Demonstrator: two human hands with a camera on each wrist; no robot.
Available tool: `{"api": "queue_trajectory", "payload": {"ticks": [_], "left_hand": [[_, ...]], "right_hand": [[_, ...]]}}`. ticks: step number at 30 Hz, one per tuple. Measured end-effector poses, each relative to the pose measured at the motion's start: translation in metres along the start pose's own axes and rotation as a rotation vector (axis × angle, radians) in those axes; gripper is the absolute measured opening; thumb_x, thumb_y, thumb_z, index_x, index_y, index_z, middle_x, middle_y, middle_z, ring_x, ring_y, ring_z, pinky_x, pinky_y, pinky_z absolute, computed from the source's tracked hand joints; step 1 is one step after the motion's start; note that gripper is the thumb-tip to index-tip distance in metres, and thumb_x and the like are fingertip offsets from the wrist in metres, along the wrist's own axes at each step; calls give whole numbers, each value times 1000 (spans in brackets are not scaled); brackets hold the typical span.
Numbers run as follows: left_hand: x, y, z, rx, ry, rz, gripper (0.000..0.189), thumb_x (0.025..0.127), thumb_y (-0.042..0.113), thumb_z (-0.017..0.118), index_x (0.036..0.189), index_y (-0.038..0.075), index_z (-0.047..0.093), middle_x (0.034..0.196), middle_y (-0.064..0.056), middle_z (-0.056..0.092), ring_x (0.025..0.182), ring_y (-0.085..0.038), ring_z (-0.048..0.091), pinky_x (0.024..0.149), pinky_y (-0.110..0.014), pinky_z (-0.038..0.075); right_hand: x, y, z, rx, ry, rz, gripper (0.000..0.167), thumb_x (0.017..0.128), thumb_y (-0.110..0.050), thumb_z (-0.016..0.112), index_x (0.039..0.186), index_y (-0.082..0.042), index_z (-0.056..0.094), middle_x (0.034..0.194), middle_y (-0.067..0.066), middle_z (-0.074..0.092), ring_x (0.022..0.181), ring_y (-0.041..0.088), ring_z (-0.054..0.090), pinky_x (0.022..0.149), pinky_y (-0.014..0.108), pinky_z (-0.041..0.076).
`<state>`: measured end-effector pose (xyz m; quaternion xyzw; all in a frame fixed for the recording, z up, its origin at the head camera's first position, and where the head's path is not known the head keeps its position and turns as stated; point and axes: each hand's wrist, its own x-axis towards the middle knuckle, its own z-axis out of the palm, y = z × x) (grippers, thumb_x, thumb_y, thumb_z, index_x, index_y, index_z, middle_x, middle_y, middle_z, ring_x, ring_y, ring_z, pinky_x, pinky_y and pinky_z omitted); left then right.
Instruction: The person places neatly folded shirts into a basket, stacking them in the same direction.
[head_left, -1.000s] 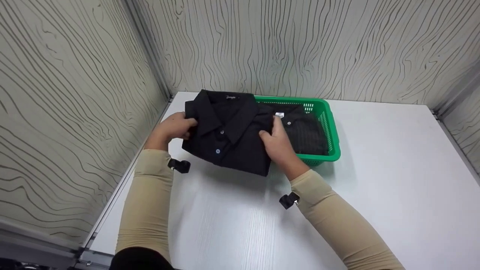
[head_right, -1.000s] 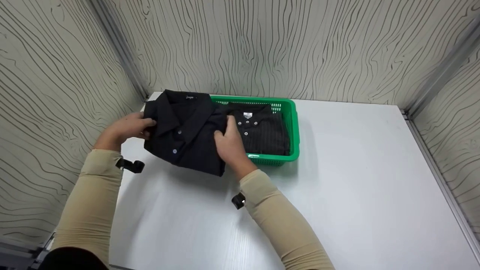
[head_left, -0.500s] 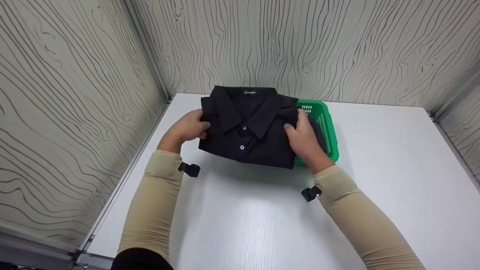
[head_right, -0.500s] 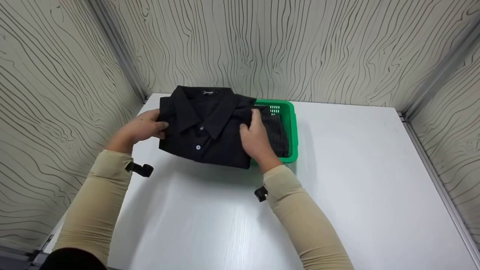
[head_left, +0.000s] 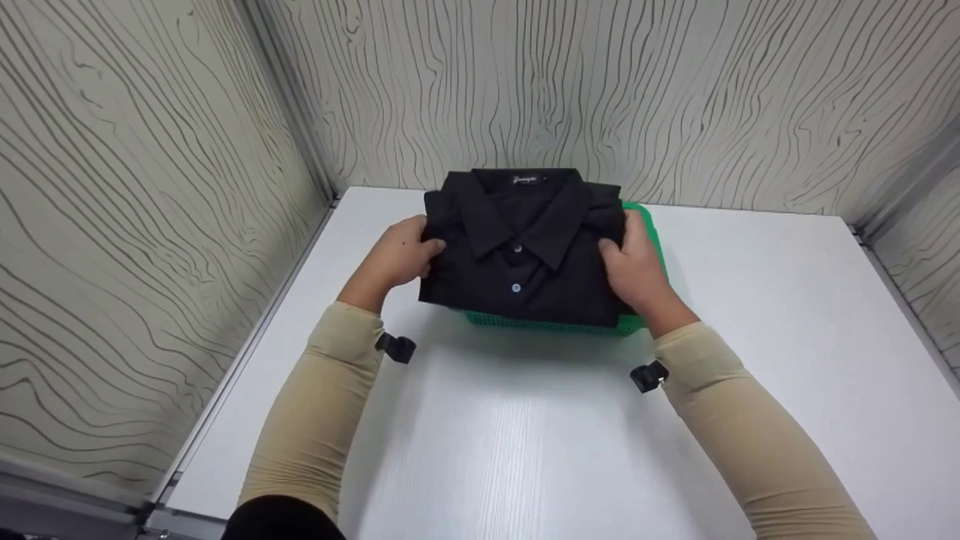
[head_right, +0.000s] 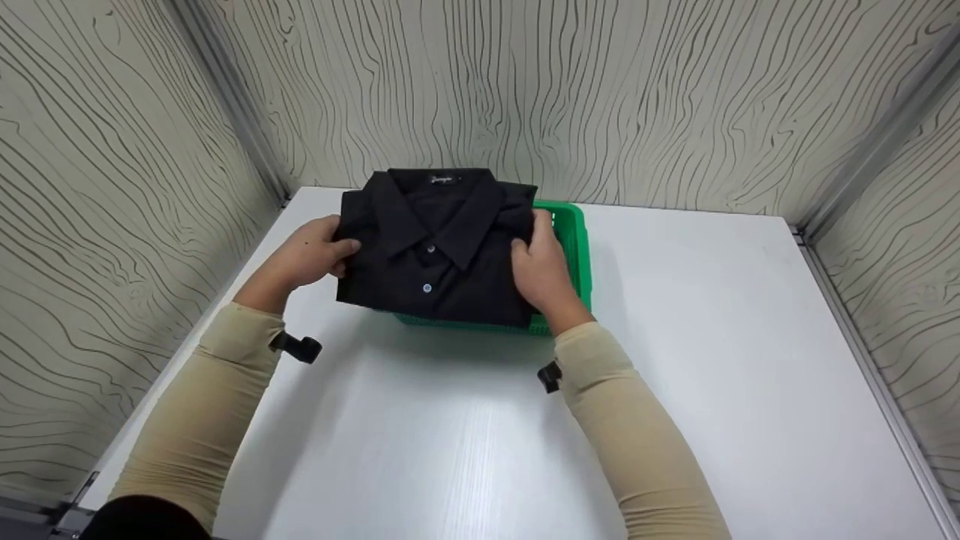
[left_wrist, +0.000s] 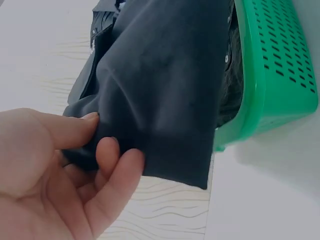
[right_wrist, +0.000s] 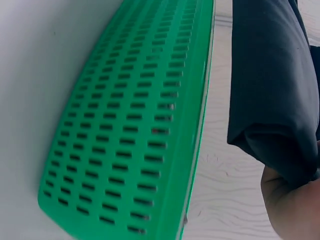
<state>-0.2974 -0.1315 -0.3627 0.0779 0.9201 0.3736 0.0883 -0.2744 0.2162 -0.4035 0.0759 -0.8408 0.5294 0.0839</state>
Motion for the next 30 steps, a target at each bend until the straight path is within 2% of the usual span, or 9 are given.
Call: {"api": "queue_trajectory", "payload": {"ticks": [4, 9, 12, 18, 24, 30], "left_hand": [[1, 6, 4, 20, 17, 21, 32, 105, 20, 56, 131, 1, 54, 107, -14, 61, 87, -25, 62, 77, -37, 54], [5, 10, 12, 69, 37, 51, 40, 105, 25, 58, 137, 2, 54, 120, -13, 63, 104, -25, 62, 92, -43, 51], [9, 12, 17, 95, 44, 59, 41, 105, 27, 58, 138, 3, 54, 123, -13, 63, 110, -25, 60, 97, -44, 48], [15, 17, 26, 86, 44, 57, 40, 105, 27, 57, 139, 6, 54, 126, -12, 63, 112, -24, 60, 98, -43, 48], [24, 21, 32, 93, 70, 72, 41, 106, 27, 56, 142, 8, 51, 132, -12, 61, 118, -23, 58, 102, -43, 46], [32, 21, 37, 112, 81, 81, 41, 106, 29, 56, 143, 11, 52, 132, -10, 62, 117, -22, 58, 101, -44, 45]], "right_hand": [[2, 1, -11, -20, 16, 24, 43, 105, -9, 43, 147, -4, 33, 150, 17, 42, 138, 29, 38, 116, 50, 26], [3, 3, -21, -71, 31, 55, 37, 107, -13, 44, 143, -5, 39, 145, 16, 47, 132, 29, 43, 112, 52, 30], [4, 5, -27, -104, 38, 57, 36, 107, -14, 43, 142, -5, 39, 144, 17, 48, 130, 30, 44, 111, 53, 31], [7, 7, -37, -150, 53, 43, 33, 108, -14, 42, 139, -5, 40, 139, 18, 49, 127, 32, 46, 109, 55, 33], [11, 10, -43, -184, 52, 29, 30, 108, -15, 42, 136, -6, 40, 135, 19, 51, 122, 33, 48, 107, 56, 34], [14, 15, -46, -208, 45, 40, 31, 108, -15, 42, 137, -6, 39, 139, 19, 50, 127, 34, 47, 108, 57, 34]]}}
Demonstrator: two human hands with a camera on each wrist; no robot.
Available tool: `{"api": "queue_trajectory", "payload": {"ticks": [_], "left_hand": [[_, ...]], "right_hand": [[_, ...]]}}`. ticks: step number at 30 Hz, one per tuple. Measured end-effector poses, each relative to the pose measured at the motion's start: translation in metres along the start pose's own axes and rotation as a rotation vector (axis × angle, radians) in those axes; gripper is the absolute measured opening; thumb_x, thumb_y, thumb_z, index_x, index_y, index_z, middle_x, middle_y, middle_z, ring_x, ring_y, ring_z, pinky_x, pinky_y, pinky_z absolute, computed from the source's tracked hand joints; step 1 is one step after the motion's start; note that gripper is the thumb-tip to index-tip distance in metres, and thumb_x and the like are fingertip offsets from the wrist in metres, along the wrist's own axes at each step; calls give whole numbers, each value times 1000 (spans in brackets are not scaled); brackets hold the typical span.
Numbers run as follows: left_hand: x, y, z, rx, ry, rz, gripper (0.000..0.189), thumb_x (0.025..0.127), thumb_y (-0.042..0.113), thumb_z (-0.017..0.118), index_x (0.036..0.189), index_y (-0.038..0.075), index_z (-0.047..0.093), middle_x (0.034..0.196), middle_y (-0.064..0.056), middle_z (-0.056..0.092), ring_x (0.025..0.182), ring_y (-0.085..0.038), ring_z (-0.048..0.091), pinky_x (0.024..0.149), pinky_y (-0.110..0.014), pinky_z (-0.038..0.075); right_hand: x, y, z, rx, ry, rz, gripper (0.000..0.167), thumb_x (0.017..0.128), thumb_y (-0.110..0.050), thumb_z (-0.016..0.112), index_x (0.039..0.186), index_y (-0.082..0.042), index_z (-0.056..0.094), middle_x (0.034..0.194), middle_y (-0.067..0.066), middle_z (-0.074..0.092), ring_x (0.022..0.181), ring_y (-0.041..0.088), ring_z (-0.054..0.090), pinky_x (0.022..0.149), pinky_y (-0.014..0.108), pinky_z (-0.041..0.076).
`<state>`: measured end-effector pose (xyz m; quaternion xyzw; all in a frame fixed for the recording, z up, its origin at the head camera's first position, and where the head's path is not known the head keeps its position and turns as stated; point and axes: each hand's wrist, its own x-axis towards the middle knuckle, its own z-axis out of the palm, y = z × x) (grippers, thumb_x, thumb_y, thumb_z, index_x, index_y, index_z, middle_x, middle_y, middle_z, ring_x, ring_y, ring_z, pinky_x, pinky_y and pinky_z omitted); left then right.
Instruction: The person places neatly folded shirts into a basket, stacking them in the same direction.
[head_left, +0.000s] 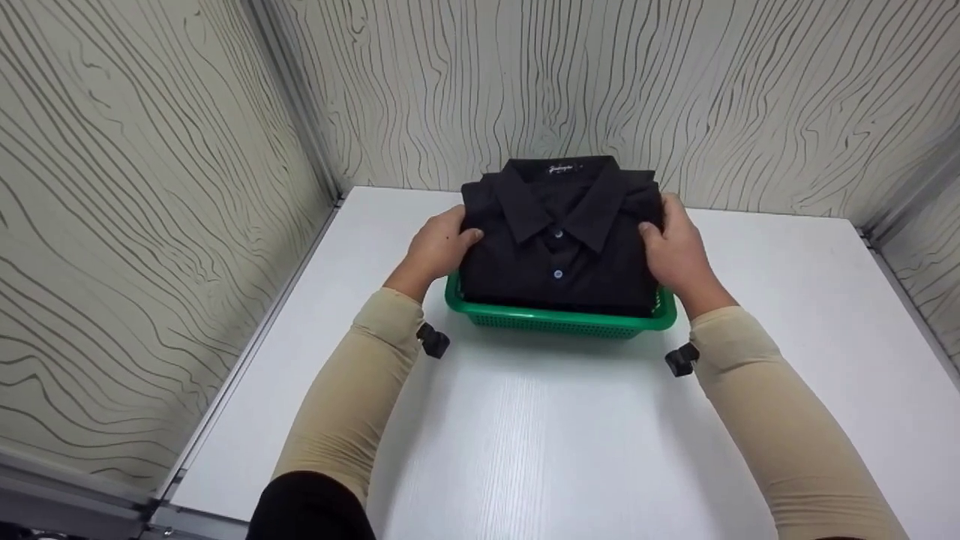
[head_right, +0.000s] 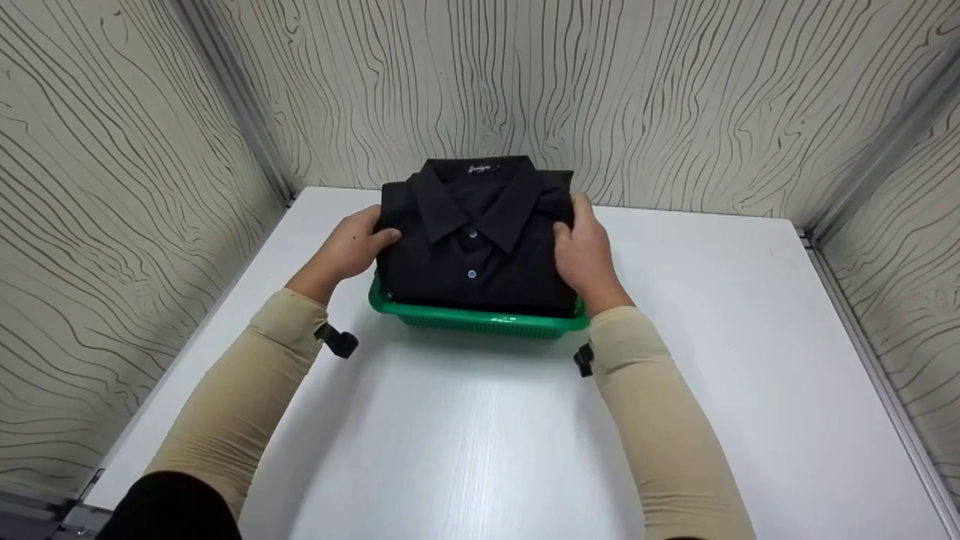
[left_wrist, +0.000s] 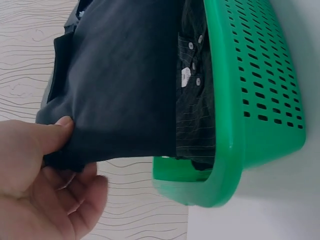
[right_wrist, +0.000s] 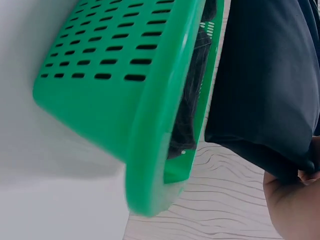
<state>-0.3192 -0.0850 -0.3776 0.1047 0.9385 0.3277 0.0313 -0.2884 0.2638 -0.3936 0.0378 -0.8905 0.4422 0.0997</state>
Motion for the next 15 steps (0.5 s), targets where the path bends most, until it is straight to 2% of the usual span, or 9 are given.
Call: {"api": "queue_trajectory", "payload": {"ticks": [6, 15], "left_hand": [[5, -4, 8, 0, -6, 9, 43, 106, 30, 56, 145, 14, 51, 136, -8, 60, 121, -21, 56, 103, -44, 43], [9, -8, 19, 83, -6, -11, 31, 106, 30, 55, 131, 12, 57, 128, -9, 64, 115, -24, 59, 98, -44, 47]], "right_hand": [[2, 5, -1, -30, -20, 16, 33, 108, -14, 42, 139, -5, 37, 144, 22, 47, 135, 38, 43, 110, 59, 32], [3, 15, 4, -69, -52, 25, 36, 107, -13, 43, 142, -6, 36, 146, 23, 45, 136, 40, 42, 111, 59, 31]]}}
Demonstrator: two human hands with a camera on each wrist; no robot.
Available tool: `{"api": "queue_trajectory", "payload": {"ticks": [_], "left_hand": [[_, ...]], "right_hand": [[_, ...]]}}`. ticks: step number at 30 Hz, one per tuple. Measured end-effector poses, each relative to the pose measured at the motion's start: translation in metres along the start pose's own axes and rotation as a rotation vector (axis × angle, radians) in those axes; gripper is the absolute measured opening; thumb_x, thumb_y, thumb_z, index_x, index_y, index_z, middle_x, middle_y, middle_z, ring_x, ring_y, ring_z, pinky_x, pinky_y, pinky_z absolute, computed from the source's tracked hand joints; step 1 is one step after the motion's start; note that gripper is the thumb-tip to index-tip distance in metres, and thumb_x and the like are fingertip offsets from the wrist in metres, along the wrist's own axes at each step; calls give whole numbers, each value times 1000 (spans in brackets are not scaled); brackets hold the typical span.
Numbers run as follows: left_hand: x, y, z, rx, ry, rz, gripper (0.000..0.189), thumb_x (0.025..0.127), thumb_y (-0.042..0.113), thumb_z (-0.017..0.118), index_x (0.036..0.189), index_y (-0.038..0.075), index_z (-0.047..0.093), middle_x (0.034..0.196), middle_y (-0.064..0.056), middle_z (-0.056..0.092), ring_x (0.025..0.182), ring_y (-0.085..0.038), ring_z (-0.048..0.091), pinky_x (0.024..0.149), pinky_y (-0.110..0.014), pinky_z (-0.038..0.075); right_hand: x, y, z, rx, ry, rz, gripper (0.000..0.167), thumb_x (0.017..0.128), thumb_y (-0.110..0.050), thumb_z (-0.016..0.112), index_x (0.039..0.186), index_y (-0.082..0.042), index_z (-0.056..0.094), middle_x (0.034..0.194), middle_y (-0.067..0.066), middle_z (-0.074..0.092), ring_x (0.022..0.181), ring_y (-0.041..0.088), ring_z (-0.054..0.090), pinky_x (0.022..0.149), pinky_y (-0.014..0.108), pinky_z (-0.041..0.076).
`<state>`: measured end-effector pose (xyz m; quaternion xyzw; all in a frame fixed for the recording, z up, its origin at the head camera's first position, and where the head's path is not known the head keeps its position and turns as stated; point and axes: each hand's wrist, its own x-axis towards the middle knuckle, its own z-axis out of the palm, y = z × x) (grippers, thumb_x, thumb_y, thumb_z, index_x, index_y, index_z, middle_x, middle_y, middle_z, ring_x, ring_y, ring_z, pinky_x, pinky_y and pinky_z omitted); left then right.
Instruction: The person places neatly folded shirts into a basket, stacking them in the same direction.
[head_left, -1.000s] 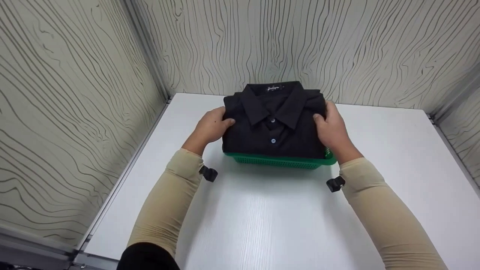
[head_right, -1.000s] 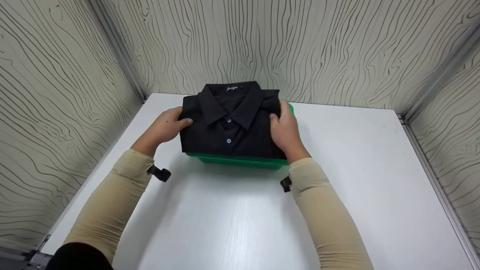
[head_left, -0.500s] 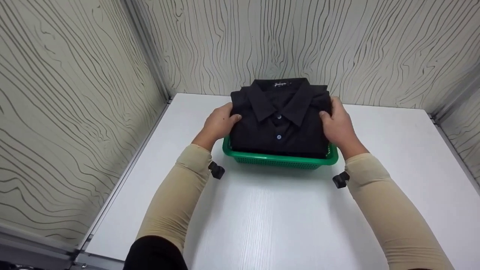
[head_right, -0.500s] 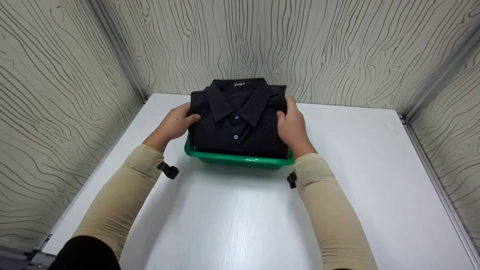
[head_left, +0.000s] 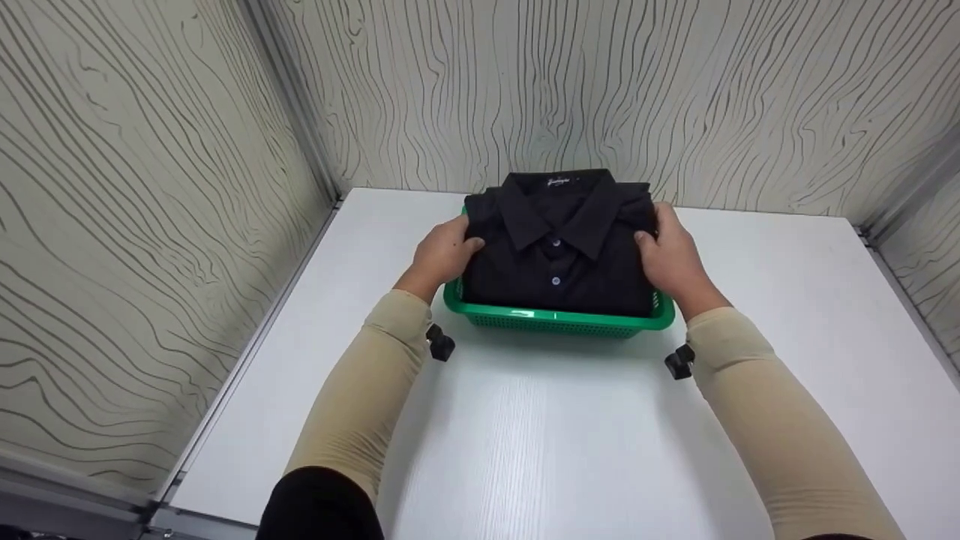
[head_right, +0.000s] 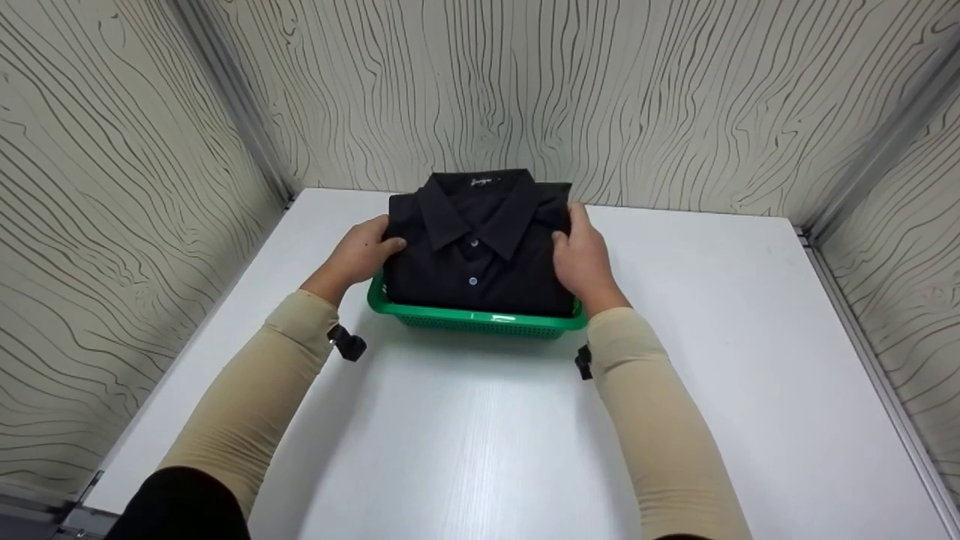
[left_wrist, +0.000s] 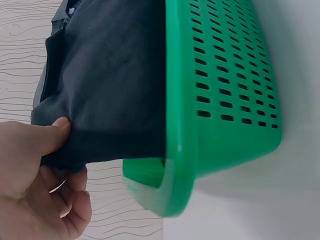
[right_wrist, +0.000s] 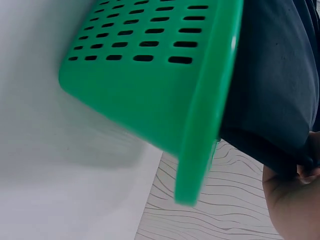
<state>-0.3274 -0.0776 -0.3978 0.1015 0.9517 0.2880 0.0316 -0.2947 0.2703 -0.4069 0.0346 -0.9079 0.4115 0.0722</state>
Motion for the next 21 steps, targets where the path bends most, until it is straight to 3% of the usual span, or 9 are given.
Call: {"api": "queue_trajectory", "payload": {"ticks": [10, 16, 21], "left_hand": [[3, -5, 9, 43, -20, -26, 27, 107, 30, 54, 123, 10, 58, 121, -10, 65, 107, -23, 61, 93, -44, 48], [4, -5, 14, 62, -11, -27, 30, 106, 30, 55, 127, 8, 58, 125, -11, 64, 113, -24, 61, 95, -44, 48], [6, -4, 15, 73, -19, -43, 29, 106, 30, 55, 125, 8, 58, 120, -11, 65, 108, -23, 62, 92, -44, 50]], "right_hand": [[0, 9, 6, -13, -18, 12, 39, 107, -12, 43, 145, -5, 35, 147, 24, 45, 137, 41, 40, 111, 60, 30], [0, 11, 9, -6, -25, 25, 40, 107, -12, 43, 145, -5, 35, 146, 25, 45, 137, 42, 40, 111, 60, 30], [0, 12, 11, -4, -28, 40, 40, 108, -13, 43, 146, -5, 34, 147, 24, 45, 136, 41, 41, 111, 60, 31]]}}
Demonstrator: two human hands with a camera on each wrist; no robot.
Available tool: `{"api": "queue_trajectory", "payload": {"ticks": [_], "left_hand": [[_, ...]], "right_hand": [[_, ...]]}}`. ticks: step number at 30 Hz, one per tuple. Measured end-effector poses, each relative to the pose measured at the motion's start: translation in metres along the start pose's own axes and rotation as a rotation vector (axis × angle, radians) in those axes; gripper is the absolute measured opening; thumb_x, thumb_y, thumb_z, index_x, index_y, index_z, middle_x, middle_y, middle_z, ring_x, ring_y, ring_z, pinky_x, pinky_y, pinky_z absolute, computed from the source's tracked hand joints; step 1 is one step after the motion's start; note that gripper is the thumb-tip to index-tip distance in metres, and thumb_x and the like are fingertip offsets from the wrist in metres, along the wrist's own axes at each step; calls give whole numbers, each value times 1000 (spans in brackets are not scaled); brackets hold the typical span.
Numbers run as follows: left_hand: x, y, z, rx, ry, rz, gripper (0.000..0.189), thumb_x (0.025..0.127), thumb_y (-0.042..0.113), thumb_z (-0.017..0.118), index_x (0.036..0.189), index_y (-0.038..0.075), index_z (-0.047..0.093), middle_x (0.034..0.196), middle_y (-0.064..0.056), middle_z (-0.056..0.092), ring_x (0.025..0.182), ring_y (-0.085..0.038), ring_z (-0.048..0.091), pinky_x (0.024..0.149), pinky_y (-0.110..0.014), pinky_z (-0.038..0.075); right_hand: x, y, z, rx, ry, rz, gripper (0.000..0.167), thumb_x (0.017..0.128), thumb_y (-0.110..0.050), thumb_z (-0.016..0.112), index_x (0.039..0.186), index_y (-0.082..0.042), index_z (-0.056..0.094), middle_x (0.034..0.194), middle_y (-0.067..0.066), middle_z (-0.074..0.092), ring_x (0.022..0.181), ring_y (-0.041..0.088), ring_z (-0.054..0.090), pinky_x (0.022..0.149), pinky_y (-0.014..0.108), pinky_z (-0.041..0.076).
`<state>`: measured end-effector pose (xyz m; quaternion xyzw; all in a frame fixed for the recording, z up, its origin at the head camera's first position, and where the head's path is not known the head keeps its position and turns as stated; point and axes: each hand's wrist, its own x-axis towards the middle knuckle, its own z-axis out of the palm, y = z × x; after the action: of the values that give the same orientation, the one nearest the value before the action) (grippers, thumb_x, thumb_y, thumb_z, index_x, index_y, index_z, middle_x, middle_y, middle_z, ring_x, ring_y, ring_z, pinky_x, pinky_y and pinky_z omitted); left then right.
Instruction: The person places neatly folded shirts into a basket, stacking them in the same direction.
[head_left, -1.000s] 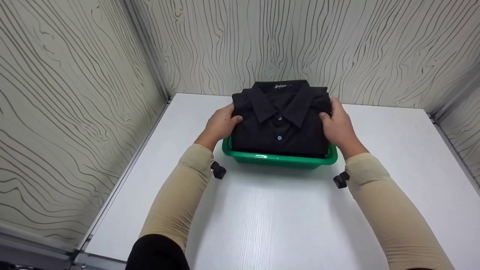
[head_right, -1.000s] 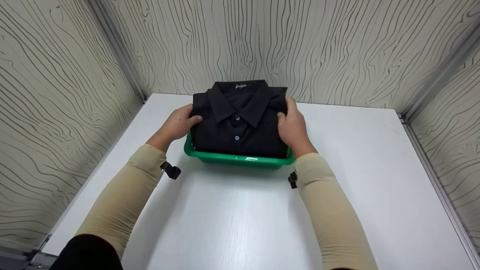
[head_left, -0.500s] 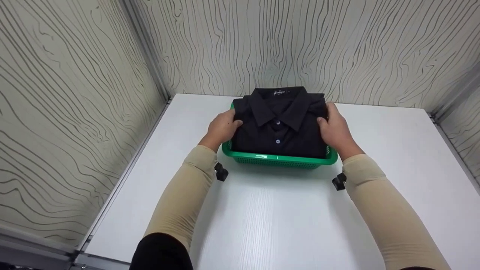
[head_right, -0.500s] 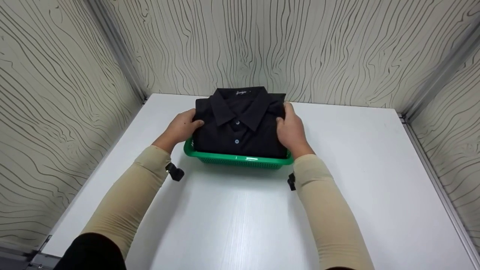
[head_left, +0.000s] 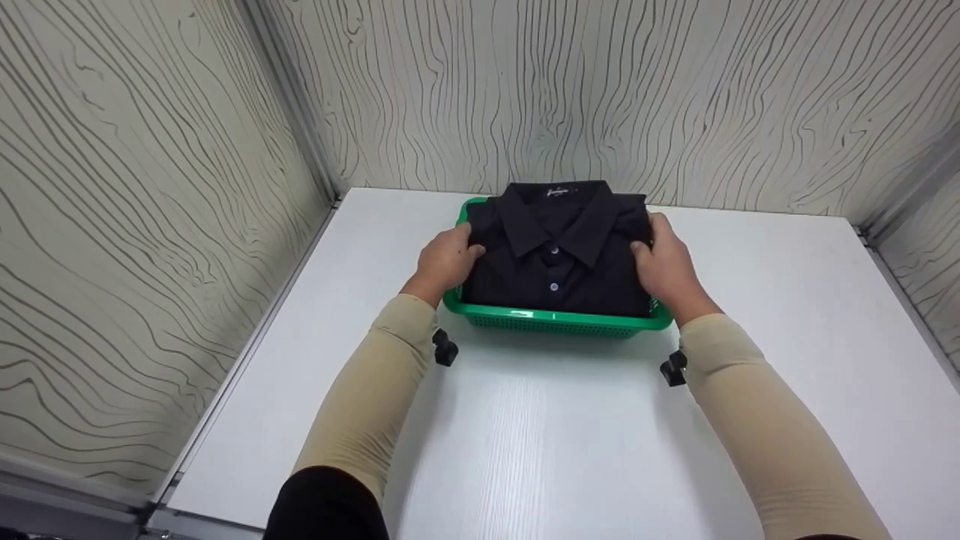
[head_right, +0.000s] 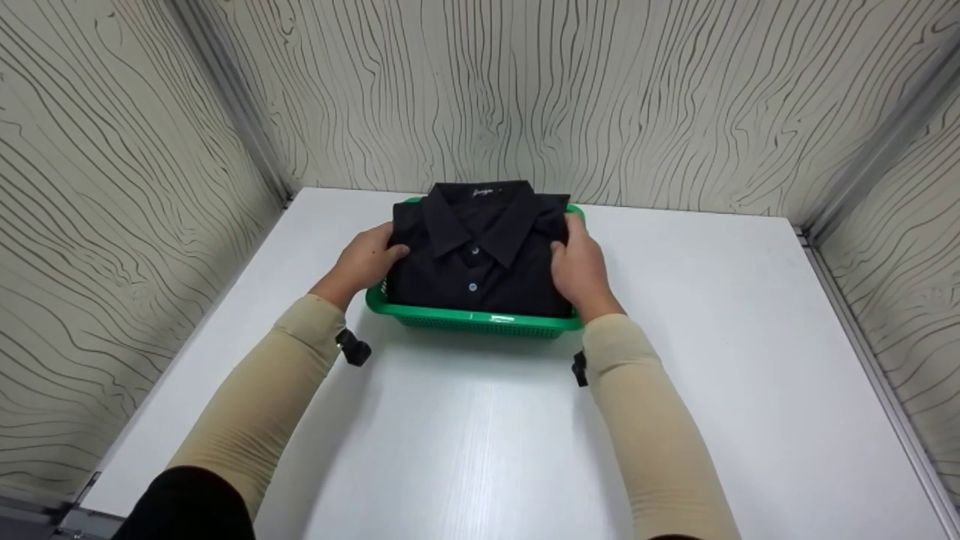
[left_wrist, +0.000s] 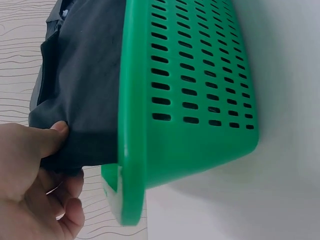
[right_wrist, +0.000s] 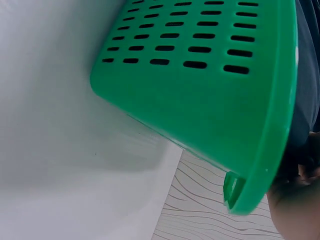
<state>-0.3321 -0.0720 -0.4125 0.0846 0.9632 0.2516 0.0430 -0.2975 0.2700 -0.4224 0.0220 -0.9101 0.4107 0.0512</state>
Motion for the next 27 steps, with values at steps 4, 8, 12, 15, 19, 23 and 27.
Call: {"api": "queue_trajectory", "payload": {"ticks": [4, 8, 12, 15, 19, 23, 27], "left_hand": [[0, -1, 3, 25, 4, 0, 27, 106, 30, 56, 122, 9, 58, 116, -10, 66, 105, -23, 62, 90, -43, 50], [1, -2, 6, 30, 6, -5, 25, 106, 29, 56, 121, 9, 59, 114, -9, 66, 104, -22, 62, 89, -42, 51], [0, -2, 10, 32, 10, -4, 27, 106, 28, 57, 124, 8, 59, 117, -10, 66, 106, -23, 62, 90, -42, 50], [0, -4, 13, 35, 8, -9, 30, 106, 28, 57, 127, 8, 59, 121, -11, 66, 110, -24, 62, 92, -42, 50], [1, -5, 16, 27, -5, -24, 36, 106, 28, 57, 134, 7, 57, 127, -12, 65, 116, -25, 61, 96, -43, 49], [3, -5, 18, 32, -8, -30, 38, 106, 28, 57, 136, 6, 57, 128, -13, 64, 118, -25, 61, 97, -43, 49], [4, -4, 19, 52, -2, -34, 37, 105, 28, 58, 135, 7, 58, 125, -13, 65, 117, -25, 61, 96, -43, 50]], "right_hand": [[0, 2, 5, -22, 6, 5, 37, 108, -13, 41, 144, -4, 33, 144, 25, 46, 132, 41, 45, 108, 60, 34], [1, 4, 8, -40, 1, 17, 38, 108, -13, 41, 144, -4, 32, 143, 26, 46, 132, 43, 45, 108, 60, 35], [1, 5, 9, -57, -15, 47, 42, 108, -13, 41, 147, -3, 31, 145, 28, 45, 135, 43, 43, 110, 60, 33], [2, 6, 11, -67, -23, 69, 44, 108, -14, 42, 149, -3, 30, 147, 27, 44, 137, 43, 41, 111, 59, 32], [4, 7, 13, -79, -23, 86, 43, 108, -14, 43, 148, -3, 31, 147, 26, 45, 137, 41, 42, 111, 59, 32], [4, 8, 15, -103, -16, 89, 44, 108, -14, 44, 148, -3, 33, 145, 26, 47, 134, 41, 44, 109, 59, 34], [4, 7, 15, -128, -9, 87, 46, 107, -13, 46, 150, -1, 33, 145, 28, 46, 135, 44, 43, 109, 60, 34]]}}
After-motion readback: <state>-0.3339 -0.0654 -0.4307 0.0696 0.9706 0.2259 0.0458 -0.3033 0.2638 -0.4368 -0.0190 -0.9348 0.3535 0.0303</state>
